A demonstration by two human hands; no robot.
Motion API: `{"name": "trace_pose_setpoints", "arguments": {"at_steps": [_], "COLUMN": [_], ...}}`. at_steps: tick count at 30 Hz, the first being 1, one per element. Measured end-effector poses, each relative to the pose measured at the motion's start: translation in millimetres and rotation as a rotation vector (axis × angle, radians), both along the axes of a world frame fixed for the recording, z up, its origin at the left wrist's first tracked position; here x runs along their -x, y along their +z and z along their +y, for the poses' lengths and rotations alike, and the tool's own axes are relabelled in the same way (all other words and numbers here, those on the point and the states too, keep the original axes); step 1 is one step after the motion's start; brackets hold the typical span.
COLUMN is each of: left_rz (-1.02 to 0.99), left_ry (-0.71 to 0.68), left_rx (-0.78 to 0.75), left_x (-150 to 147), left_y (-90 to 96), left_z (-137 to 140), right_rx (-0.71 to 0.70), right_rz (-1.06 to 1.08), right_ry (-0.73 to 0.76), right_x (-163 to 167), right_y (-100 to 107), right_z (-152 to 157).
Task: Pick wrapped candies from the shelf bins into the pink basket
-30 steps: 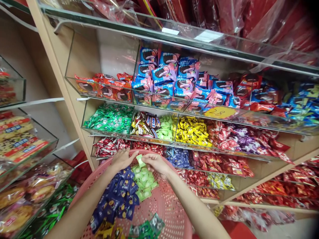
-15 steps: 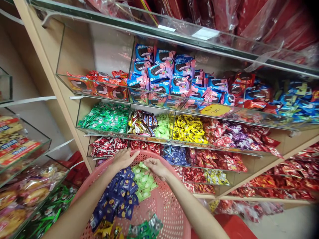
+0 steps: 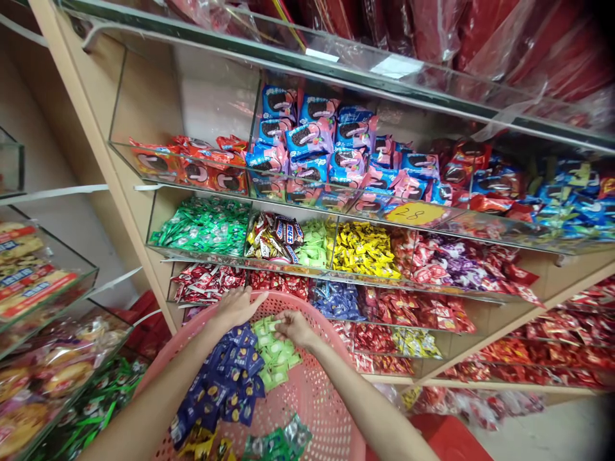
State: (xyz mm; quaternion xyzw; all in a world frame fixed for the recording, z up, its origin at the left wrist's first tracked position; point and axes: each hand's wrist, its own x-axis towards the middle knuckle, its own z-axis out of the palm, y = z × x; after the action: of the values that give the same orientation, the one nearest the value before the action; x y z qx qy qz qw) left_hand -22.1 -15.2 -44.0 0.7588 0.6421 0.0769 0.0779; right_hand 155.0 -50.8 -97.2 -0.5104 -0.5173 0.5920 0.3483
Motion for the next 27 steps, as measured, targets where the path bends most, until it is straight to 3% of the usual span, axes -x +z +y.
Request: {"name": "trace_pose_setpoints", "arguments": {"at_steps": [6,20,27], "left_rz": [0.003,0.013,0.006], "left_ry": [0.004,-0.004,0.003], "left_rx": [-0.004,-0.003,0.005], "left_x": [-3,1,2], "left_y": [-1.6,6.1,10.7], "left_z": [0,-7,-8], "right_rx": [0.043,-0.023,-0.056], "right_rz": [0.026,-0.011,-0.038], "right_ry": [-0.013,-0.014,-0.083], "right_x": [4,22,23], "right_y": [-6,-6,-9], "right_z": [-1,-3,-2]}}
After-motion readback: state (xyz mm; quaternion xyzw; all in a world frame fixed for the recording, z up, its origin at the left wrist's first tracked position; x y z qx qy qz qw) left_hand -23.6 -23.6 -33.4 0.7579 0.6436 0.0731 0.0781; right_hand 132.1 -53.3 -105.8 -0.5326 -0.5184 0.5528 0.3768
